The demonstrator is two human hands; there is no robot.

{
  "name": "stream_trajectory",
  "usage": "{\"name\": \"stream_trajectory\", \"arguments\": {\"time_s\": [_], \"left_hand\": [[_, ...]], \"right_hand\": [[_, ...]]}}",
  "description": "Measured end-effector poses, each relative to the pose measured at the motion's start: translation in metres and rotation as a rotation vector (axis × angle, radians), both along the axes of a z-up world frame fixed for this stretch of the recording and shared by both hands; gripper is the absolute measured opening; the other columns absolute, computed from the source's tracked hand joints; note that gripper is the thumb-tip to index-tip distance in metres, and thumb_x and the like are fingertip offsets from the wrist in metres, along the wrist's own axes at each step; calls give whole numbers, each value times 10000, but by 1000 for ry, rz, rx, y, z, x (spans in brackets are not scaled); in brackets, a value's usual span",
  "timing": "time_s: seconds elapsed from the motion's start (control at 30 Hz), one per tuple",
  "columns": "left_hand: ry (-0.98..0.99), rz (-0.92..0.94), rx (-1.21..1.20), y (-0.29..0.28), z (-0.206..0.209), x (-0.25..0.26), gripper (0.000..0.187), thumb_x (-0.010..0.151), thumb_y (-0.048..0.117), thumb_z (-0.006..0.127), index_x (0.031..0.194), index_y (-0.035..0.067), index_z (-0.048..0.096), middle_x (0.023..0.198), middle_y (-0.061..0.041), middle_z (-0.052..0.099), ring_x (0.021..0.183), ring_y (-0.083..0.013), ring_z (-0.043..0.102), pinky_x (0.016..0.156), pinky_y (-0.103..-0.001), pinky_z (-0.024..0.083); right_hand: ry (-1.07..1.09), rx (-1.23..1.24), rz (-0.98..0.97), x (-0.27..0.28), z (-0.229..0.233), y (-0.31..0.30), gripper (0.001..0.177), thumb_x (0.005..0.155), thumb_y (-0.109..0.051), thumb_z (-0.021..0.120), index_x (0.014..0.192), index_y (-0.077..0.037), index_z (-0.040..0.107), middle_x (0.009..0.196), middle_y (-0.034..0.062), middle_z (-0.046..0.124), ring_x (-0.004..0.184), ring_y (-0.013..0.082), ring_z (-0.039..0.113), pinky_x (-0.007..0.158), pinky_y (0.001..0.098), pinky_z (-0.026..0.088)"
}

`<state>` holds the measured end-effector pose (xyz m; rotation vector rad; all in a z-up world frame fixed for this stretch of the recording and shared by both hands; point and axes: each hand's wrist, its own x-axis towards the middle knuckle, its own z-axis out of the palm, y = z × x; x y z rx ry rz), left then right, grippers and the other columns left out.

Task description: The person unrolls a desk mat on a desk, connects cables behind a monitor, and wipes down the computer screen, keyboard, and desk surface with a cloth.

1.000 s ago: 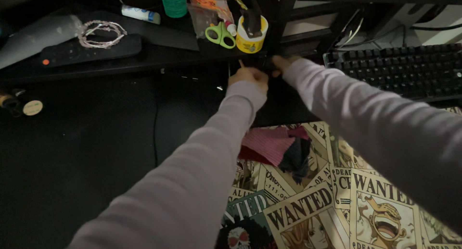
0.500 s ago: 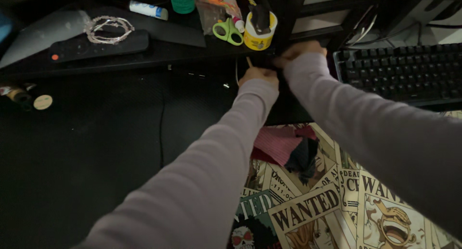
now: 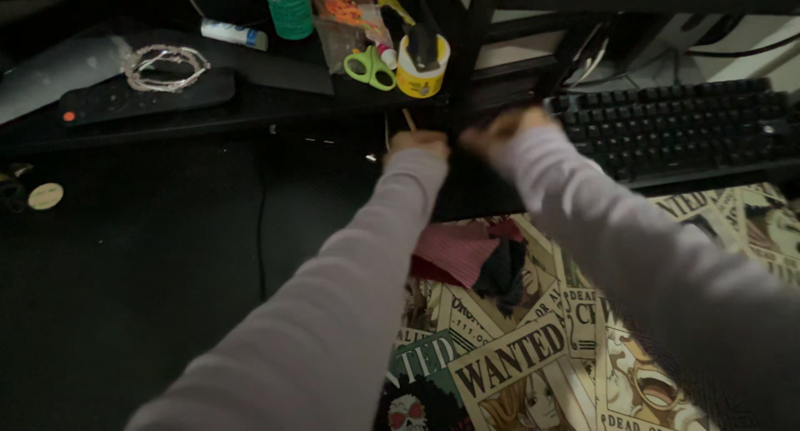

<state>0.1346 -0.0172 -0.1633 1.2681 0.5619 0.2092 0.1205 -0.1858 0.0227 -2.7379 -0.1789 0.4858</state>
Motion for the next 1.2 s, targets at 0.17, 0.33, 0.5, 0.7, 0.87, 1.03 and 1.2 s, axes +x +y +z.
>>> {"name": "stream_trajectory", "arguments": {"time_s": [0.17, 0.33, 0.5, 0.7, 0.87, 1.03, 1.2], "left_hand": [[7, -64, 161, -5, 68, -48, 346, 806, 197, 764, 1118, 50, 796, 1025, -149, 799, 878, -263, 748, 784, -333, 583], [69, -432, 414, -33, 132, -85, 370, 798, 296, 848, 1084, 72, 780, 1019, -115, 779, 904, -219, 725, 809, -310, 544], [-48, -515, 414, -43, 138, -62, 347, 743, 168, 810, 1075, 66, 816, 964, -102, 818, 858, -206, 758, 776, -335, 610], [189, -451, 445, -33, 158, -48, 460, 692, 151, 903, 1119, 44, 770, 1019, -133, 790, 909, -231, 756, 830, -360, 592], [158, -435, 524, -53, 164, -53, 632, 689, 319, 915, 1200, 10, 708, 1132, -154, 764, 1035, -261, 754, 918, -353, 564], [81, -242, 521, -63, 157, -34, 806, 694, 317, 795, 1427, 94, 545, 1233, -219, 708, 1149, -348, 679, 975, -379, 530], [230, -53, 672, -78, 150, 4, 795, 783, 232, 753, 1454, -30, 417, 1413, -368, 469, 1310, -466, 491, 1094, -414, 411]], "right_hand": [[-59, -245, 186, -45, -8, 7, 501, 831, -516, 772, 1173, -150, 755, 1175, 87, 723, 1107, 270, 670, 981, 386, 520], [-113, -116, 28, 11, -7, -45, 427, 844, -434, 768, 1140, -126, 741, 1114, 88, 717, 1044, 261, 661, 935, 392, 524], [58, -45, 195, -17, 34, -51, 354, 857, -351, 763, 1107, -102, 727, 1053, 90, 712, 981, 252, 651, 890, 398, 528], [-16, -24, 203, -13, 50, -73, 268, 873, -252, 757, 1067, -74, 710, 980, 91, 705, 905, 242, 639, 835, 405, 533], [-225, 168, -24, 57, 23, -76, 199, 886, -170, 752, 1034, -50, 696, 919, 93, 699, 842, 233, 629, 789, 411, 537], [-319, 740, -167, 120, -14, -62, 136, 899, -87, 748, 1001, -26, 682, 858, 94, 693, 779, 224, 620, 744, 417, 541], [-293, 1179, -483, 140, -40, -31, 202, 912, -141, 752, 906, -18, 592, 735, 115, 635, 638, 239, 556, 602, 432, 522]]}}
